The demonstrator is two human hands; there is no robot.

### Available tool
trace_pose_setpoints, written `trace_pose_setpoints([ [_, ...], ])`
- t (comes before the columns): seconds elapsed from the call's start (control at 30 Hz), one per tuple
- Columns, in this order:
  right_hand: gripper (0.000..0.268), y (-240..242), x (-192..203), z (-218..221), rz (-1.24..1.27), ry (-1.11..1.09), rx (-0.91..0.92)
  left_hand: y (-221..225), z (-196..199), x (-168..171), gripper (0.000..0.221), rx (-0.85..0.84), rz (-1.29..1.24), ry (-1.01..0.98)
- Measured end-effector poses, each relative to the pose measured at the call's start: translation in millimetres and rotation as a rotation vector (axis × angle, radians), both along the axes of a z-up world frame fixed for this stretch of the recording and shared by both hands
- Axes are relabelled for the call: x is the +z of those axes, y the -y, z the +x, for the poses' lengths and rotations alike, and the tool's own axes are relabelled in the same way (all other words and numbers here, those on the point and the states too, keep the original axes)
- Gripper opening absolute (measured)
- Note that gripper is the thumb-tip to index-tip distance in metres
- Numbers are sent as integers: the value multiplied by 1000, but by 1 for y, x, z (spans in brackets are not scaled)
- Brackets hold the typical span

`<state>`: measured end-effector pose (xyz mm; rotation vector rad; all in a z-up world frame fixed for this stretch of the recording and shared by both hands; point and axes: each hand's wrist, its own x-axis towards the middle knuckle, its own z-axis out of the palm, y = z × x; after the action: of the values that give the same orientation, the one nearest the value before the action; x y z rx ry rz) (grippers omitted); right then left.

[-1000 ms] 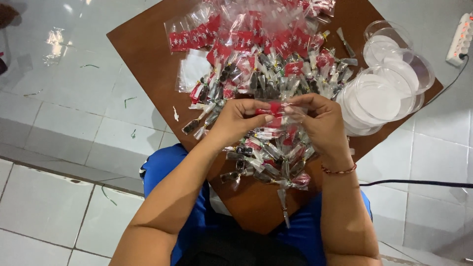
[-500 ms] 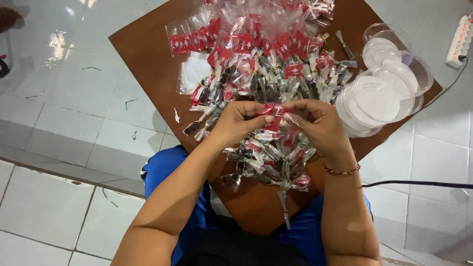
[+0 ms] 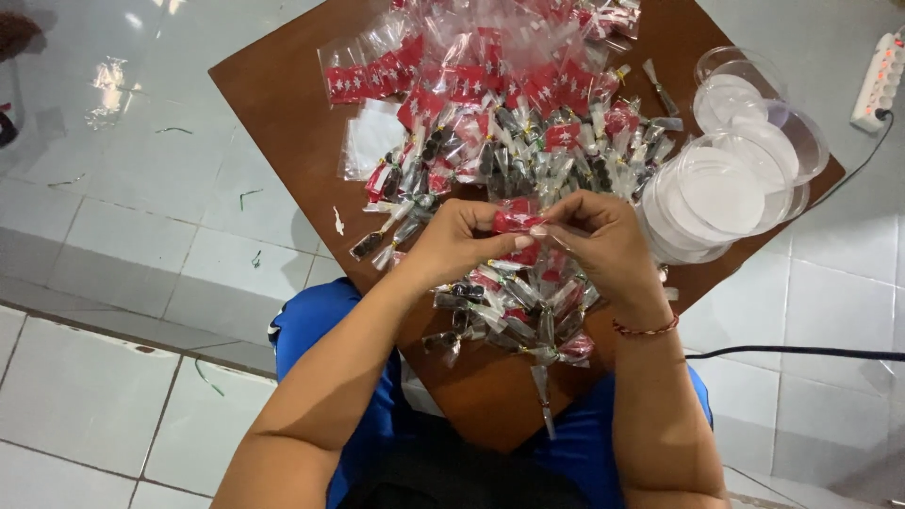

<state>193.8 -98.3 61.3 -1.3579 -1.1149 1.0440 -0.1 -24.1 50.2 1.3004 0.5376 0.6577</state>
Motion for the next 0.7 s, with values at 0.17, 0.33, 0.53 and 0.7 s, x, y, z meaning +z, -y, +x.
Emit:
trace_pose_setpoints([
  [0.17,12,5,18,-2,-41,31,58,-5,0,-3,24,20,5,1],
  [0.33,12,2,9,-1,-41,24,56,-2,3,-7,25,21,-17,17],
  [0.53,29,-9,-32,21,-42,-367,-147,-10,10,-39,31,254,-259,106],
  [0.7,37,-11,-15,8,-14,-260,-42,-11,15,-26,33,395,-532,257],
])
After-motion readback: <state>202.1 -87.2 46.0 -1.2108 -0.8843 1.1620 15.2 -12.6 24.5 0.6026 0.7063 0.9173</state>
